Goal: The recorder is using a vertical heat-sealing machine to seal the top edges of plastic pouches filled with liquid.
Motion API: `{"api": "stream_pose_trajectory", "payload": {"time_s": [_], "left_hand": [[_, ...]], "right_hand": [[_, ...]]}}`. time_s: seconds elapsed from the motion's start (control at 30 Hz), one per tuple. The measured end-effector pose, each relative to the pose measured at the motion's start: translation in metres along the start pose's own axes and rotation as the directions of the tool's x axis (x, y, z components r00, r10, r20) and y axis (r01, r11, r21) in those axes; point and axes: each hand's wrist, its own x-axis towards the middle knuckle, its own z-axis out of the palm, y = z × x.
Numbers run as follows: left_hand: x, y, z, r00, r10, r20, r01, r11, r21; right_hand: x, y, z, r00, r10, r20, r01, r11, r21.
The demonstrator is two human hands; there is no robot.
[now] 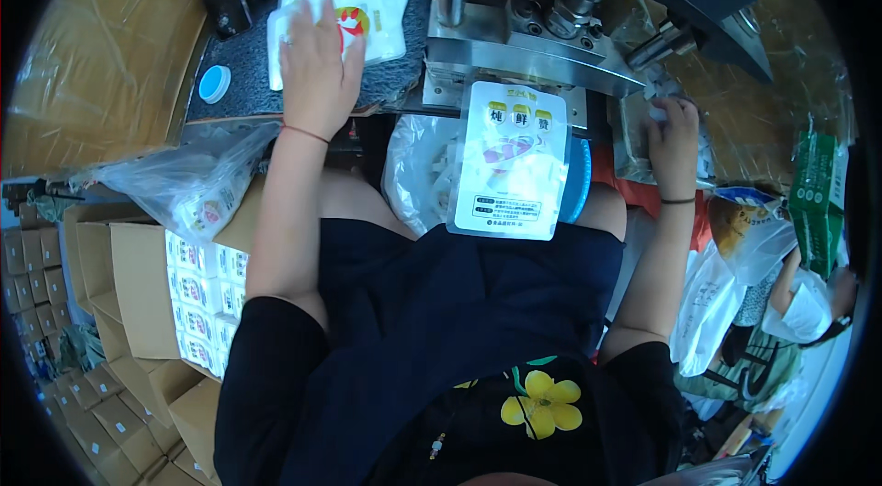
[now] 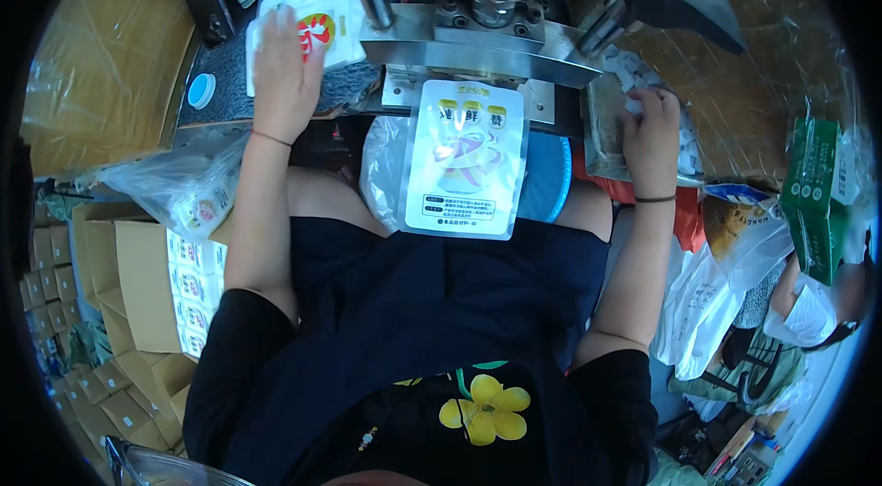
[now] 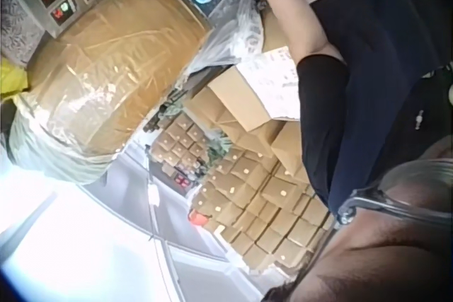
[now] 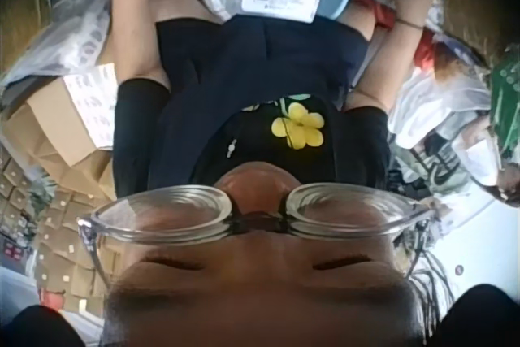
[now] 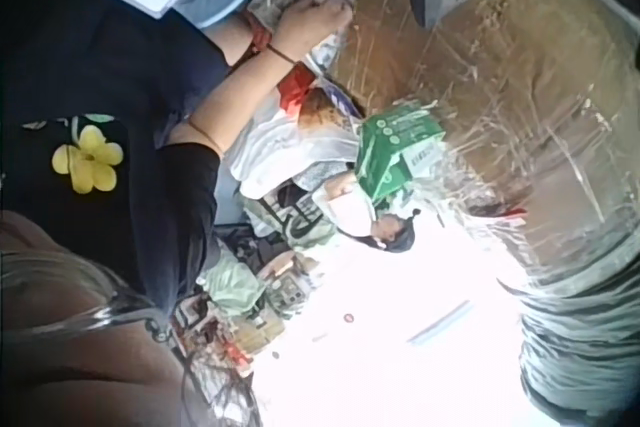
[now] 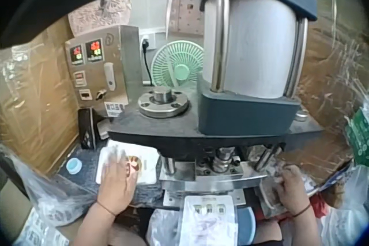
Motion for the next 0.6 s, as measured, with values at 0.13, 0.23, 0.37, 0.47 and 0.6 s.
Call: {"api": "stream_pose_trajectory", "payload": {"time_s": [0.13,0.23,0.37,0.47,0.6], "left_hand": [[-0.047,0.027,-0.035,0.922,0.207,0.327,-0.178,0.977,-0.116],[-0.063,0.034,-0.045,0.974,0.031,0.226,0.039,0.955,-0.296],[-0.063,0.072,-0.063,0.836,-0.08,0.544,0.543,0.267,-0.796],[-0.061,0.104,-0.073,0.768,0.092,0.634,0.559,0.386,-0.734],[-0.07,0.131,-0.073,0.648,0.248,0.721,0.709,0.152,-0.689]], "right_hand": [[-0.012,-0.016,-0.02,0.991,-0.036,-0.129,0.049,0.994,0.099],[-0.027,-0.041,-0.027,0.996,0.071,-0.055,-0.039,0.898,0.438],[-0.028,-0.101,-0.027,0.933,-0.344,0.108,0.231,0.799,0.556],[-0.027,-0.137,-0.042,0.968,-0.246,0.052,0.113,0.609,0.785],[-0.012,-0.154,-0.049,0.921,-0.389,0.016,0.285,0.703,0.651]]}}
